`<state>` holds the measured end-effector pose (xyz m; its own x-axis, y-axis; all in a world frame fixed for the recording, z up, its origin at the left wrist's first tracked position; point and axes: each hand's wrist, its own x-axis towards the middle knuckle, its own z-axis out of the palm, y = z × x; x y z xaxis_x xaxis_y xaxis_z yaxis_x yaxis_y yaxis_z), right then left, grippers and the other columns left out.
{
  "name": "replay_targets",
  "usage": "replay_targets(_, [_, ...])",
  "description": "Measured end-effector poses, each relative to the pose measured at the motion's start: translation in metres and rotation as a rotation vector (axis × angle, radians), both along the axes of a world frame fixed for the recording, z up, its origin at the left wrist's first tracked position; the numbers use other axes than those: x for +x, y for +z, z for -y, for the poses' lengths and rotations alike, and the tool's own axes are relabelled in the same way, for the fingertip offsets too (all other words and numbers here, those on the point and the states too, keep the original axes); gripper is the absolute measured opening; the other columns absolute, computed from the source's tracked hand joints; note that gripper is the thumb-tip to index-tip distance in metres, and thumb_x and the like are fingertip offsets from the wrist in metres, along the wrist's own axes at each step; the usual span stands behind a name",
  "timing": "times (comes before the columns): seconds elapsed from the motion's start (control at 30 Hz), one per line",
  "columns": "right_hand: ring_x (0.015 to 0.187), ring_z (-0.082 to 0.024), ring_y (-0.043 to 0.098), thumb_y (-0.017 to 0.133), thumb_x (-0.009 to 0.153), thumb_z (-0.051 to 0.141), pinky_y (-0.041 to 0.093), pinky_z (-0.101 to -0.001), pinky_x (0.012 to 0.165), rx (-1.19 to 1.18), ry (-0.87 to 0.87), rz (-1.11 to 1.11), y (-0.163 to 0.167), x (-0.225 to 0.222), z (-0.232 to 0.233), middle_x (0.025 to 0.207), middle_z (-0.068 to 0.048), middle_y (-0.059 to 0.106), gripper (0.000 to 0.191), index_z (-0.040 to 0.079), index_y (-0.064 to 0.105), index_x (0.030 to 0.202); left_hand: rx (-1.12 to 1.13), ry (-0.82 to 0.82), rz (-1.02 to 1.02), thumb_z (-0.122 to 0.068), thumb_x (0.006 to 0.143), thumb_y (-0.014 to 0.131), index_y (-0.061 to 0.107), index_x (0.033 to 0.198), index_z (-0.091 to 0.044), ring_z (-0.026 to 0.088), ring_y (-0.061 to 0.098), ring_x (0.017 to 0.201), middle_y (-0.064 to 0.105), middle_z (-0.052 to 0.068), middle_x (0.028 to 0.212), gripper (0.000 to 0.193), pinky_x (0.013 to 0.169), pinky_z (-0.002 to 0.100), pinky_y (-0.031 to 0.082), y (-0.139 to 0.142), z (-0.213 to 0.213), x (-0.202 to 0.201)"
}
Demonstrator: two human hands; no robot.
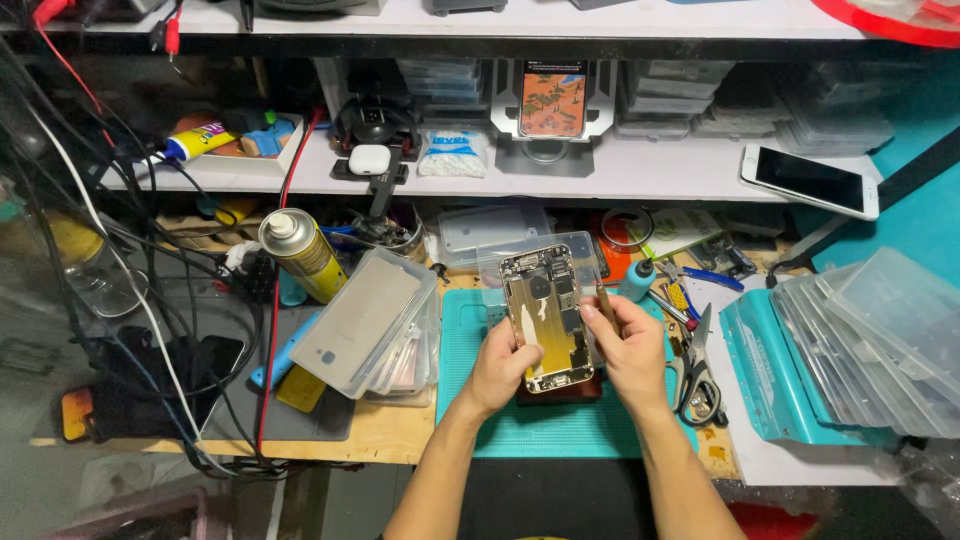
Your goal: The person disassembles a smartphone at a repair bench, using a small screwdriver to remove screws and pry open the back cover, then works on the internal components and reassembles the phone by aligning the rear housing and pressing it back into place.
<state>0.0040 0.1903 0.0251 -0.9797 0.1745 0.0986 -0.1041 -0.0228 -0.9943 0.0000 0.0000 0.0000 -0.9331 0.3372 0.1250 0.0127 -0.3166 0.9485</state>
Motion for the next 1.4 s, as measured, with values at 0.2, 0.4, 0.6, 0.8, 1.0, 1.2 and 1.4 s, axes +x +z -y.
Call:
replay_targets(0.2, [0.056, -0.001, 0.04, 0.068, 0.098, 0.016, 0.028, -0.0204, 0.049, 0.009, 0.022, 0.002, 0.002, 0.022, -0.001, 0.069, 0.008, 0.054, 0.019, 0.003, 0.076, 0.109, -0.023, 0.107, -0.064, -0.008, 0.096, 0.06, 0.063, 0.116, 0.002, 0.007, 0.063, 0.086, 0.07, 0.002, 0.098, 0.023, 0.076, 0.026, 0.053, -0.008, -0.001, 0.028])
replay_targets(0.4, [0.068, -0.005, 0.058, 0.062, 0.1, 0.018, 0.048, -0.0221, 0.065, -0.063, -0.062, -0.046, -0.005, 0.074, -0.054, 0.08, 0.003, 0.064, 0.023, 0.004, 0.073, 0.114, 0.027, 0.296, 0.0, -0.013, 0.099, 0.064, 0.069, 0.112, 0.002, 0.009, 0.065, 0.085, 0.073, 0.003, 0.098, 0.02, 0.075, 0.026, 0.054, -0.023, -0.013, 0.069])
replay_targets(0.6, [0.07, -0.017, 0.064, 0.079, 0.085, 0.017, 0.05, -0.031, 0.066, 0.69, -0.28, 0.016, -0.018, 0.056, -0.072, 0.084, -0.009, 0.068, 0.021, 0.002, 0.078, 0.099, 0.084, 0.384, -0.044, -0.007, 0.097, 0.066, 0.064, 0.121, 0.004, 0.014, 0.068, 0.099, 0.074, 0.009, 0.113, 0.027, 0.088, 0.028, 0.054, -0.005, 0.011, 0.03])
replay_targets(0.8, [0.063, -0.025, 0.066, 0.086, 0.075, 0.024, 0.052, -0.038, 0.065, 0.831, -0.166, 0.427, -0.041, 0.054, -0.063, 0.067, -0.012, 0.068, 0.029, 0.007, 0.078, 0.098, 0.196, 0.33, -0.063, 0.003, 0.093, 0.065, 0.047, 0.135, 0.004, 0.018, 0.066, 0.111, 0.067, 0.014, 0.123, 0.046, 0.097, 0.032, 0.052, 0.007, 0.002, 0.029])
replay_targets(1.0, [0.074, -0.03, 0.071, 0.082, 0.078, 0.024, 0.055, -0.0419, 0.071, 0.91, -0.183, 0.327, -0.056, 0.056, -0.036, 0.076, -0.013, 0.073, 0.023, 0.006, 0.077, 0.091, 0.168, 0.311, -0.05, 0.0, 0.098, 0.061, 0.05, 0.132, 0.004, 0.017, 0.065, 0.113, 0.068, 0.013, 0.124, 0.036, 0.099, 0.031, 0.05, 0.007, 0.024, 0.025])
replay_targets(1.2, [0.09, -0.038, 0.068, 0.08, 0.078, 0.021, 0.053, -0.0487, 0.075, 1.094, -0.33, 0.091, -0.077, 0.035, -0.035, 0.099, -0.017, 0.071, 0.029, 0.006, 0.074, 0.101, 0.152, 0.294, -0.076, 0.0, 0.098, 0.06, 0.052, 0.13, 0.003, 0.017, 0.066, 0.11, 0.068, 0.013, 0.122, 0.033, 0.098, 0.03, 0.05, -0.004, 0.028, 0.007])
replay_targets(1.4, [0.085, -0.031, 0.068, 0.073, 0.087, 0.017, 0.053, -0.0433, 0.076, 1.002, -0.299, 0.188, -0.054, 0.043, -0.029, 0.092, -0.012, 0.069, 0.019, 0.005, 0.075, 0.101, 0.025, 0.39, -0.06, -0.003, 0.093, 0.063, 0.055, 0.125, 0.001, 0.014, 0.066, 0.101, 0.068, 0.008, 0.114, 0.033, 0.092, 0.03, 0.052, -0.013, 0.035, 0.016])
